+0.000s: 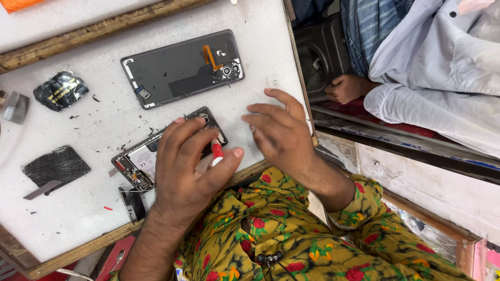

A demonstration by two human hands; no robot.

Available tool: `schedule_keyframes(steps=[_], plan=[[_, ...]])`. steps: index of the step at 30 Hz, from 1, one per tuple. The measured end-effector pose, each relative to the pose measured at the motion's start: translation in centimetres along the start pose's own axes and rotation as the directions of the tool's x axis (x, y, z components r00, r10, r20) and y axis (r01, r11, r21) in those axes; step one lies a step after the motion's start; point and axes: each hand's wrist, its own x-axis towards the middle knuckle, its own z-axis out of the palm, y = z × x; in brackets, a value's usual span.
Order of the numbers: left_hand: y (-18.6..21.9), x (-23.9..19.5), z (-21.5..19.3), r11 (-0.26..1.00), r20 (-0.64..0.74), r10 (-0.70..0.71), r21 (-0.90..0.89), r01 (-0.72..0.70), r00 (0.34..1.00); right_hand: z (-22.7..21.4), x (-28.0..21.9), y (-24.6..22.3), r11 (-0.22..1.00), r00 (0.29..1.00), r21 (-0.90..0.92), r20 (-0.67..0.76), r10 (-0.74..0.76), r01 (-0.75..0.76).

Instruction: The person uses a red-handled tool to pry and remove internal components from a disassembled smartphone. They then wipe the interior of the phone frame with a cloth and continue to manipulate the device's internal parts.

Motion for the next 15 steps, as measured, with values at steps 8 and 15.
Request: schedule_keyframes(steps=[8,15], plan=[[0.4,1.2,-0.4,0.979,0.063,-0.153,-0.127,0.16,0.986,1.9,-0.8,-2.4,0.991,0.993,-0.119,0.109,-0.053,0.066],[-0.3,0.1,0.0,0.984,-0.06,-0.152,-0.107,0.145,0.987,2.0,-0.5,-2.6,0.971,0.981,-0.189,0.155,-0.115,0.144]])
